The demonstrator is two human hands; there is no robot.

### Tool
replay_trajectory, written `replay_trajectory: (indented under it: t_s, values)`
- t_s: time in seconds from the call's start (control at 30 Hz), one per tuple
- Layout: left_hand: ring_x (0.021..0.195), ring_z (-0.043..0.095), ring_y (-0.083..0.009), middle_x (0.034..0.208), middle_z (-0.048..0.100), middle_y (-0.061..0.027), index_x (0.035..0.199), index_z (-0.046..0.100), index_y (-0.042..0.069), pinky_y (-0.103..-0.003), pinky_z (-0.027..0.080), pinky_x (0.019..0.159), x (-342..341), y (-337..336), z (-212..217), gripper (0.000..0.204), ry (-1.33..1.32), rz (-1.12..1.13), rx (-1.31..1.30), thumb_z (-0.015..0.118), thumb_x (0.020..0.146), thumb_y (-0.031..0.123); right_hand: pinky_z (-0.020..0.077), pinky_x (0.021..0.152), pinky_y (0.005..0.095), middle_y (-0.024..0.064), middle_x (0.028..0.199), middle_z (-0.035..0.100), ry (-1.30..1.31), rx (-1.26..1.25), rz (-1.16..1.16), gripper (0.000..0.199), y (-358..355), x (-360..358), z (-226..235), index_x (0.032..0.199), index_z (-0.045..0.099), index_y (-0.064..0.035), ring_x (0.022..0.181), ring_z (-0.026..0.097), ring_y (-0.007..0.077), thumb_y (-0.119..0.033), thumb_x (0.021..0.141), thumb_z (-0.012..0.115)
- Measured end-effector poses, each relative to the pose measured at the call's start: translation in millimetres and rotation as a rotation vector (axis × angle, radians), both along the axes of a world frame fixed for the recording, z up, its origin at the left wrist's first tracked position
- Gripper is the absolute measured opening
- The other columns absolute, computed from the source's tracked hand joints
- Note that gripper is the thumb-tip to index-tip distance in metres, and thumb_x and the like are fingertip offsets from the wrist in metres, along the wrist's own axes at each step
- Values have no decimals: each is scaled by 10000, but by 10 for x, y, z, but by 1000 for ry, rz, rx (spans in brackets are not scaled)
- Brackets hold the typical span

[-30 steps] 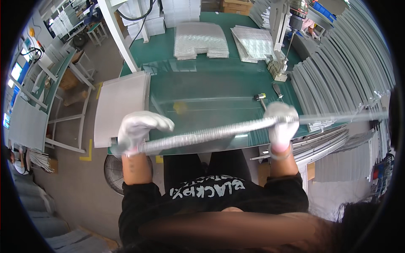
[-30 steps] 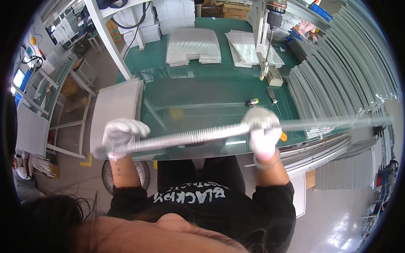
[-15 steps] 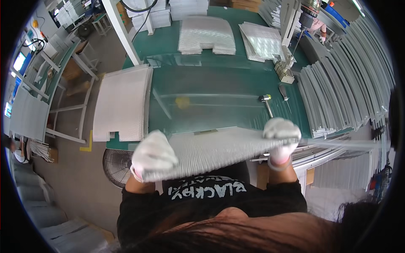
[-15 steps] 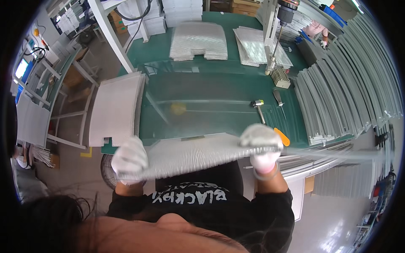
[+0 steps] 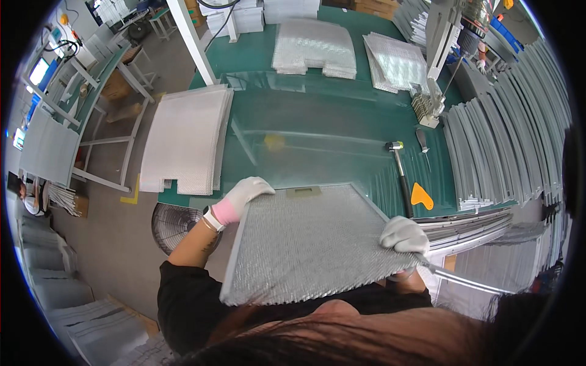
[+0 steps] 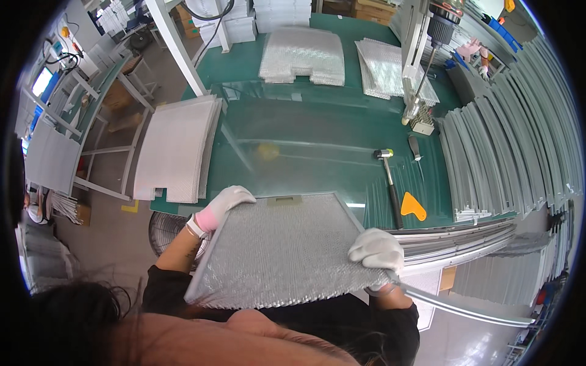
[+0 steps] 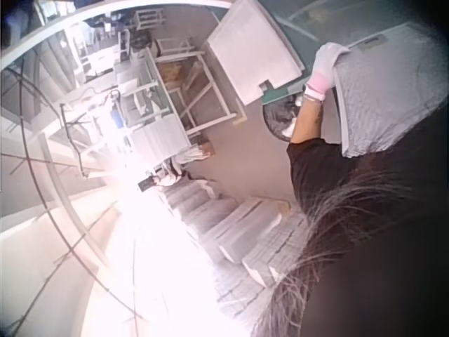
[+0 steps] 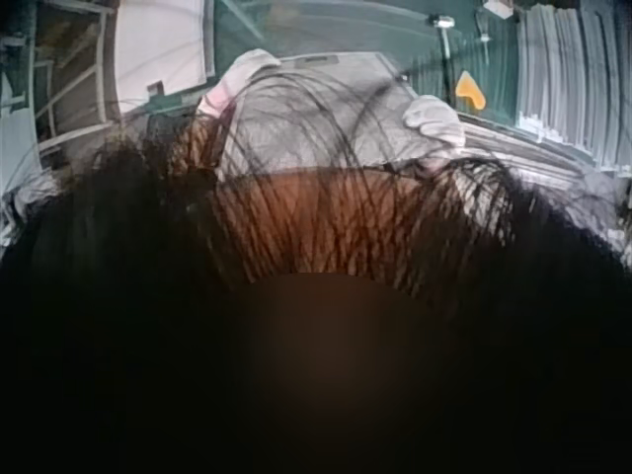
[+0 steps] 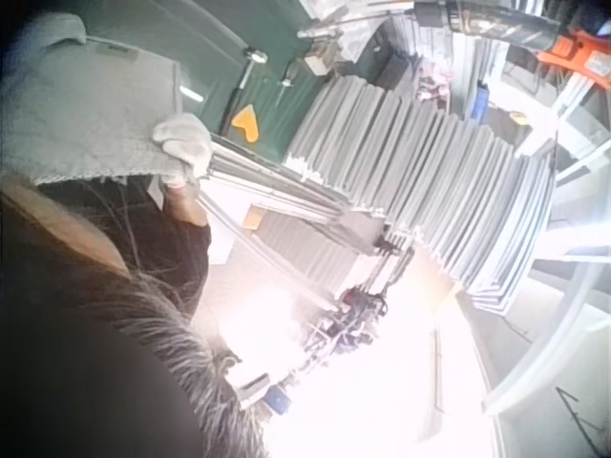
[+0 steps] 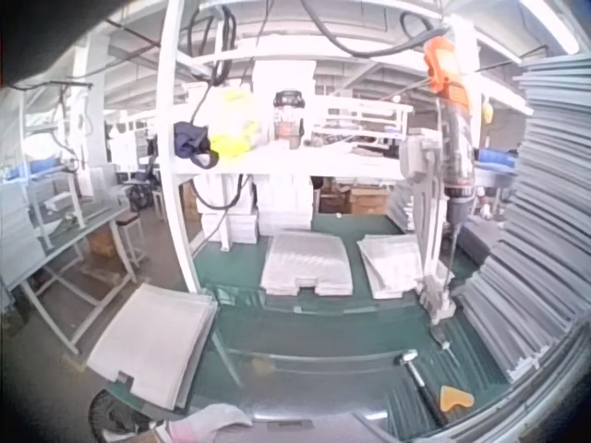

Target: Assembling metal mesh filters by fitting frames onto the mesh and securing them with a power screwdriver and hammer.

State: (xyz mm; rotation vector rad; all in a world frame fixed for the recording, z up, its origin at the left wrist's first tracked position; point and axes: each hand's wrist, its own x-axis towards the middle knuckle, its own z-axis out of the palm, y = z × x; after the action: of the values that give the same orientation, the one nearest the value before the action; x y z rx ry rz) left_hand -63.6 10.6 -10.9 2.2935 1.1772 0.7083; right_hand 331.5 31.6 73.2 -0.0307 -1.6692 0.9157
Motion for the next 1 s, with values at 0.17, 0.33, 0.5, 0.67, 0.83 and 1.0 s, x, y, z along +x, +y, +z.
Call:
replay_trajectory:
  t_s: [0.17,0.33,0.5,0.67,0.83,1.0]
  values:
    - [935,629,-259,986,635,-124,997,596,44,-339,491,813,77,-23,-618,251,-251,378,-89,672,776,135,394,397,288,61,536,471,58,-74,-408,477,345,-383,314,619,412,-63,430,468,166,-342,974,567]
    - [904,673,-276,1021,676,-166,1188,522,-25,-349,511,824,395,-2,-530,542,-434,790,94,801,747,125,414,725,250,5,860,558,-50,-358,-469,251,829,-513,488,956,547,-23,790,491,83,-268,968,601]
    - [978,661,-317,1060,663,-202,1220,484,-38,-373,510,850,496,39,-185,594,-478,907,-97,802,749,135,318,617,192,-80,740,448,71,-445,-513,162,1155,-740,550,806,531,-54,683,354,14,-90,940,615]
    - [994,642,-372,1052,656,-219,1241,465,-39,-382,512,849,216,29,-365,646,-267,795,-9,810,743,184,334,623,195,-80,741,457,70,-428,-522,184,1243,-755,470,795,522,-62,690,360,15,-98,945,624]
    - [928,650,-392,976,663,-228,1185,468,-49,-403,525,793,380,42,-253,646,-202,894,33,817,730,248,326,603,196,-83,728,445,78,-433,-525,223,1243,-783,476,768,498,-70,677,349,15,-106,941,634]
    - [915,647,-400,968,658,-239,1178,464,-42,-415,524,785,326,74,-194,605,-154,899,-35,791,756,241,293,566,193,-93,699,406,79,-430,-519,244,1337,-801,455,761,481,-80,653,330,10,-117,934,649]
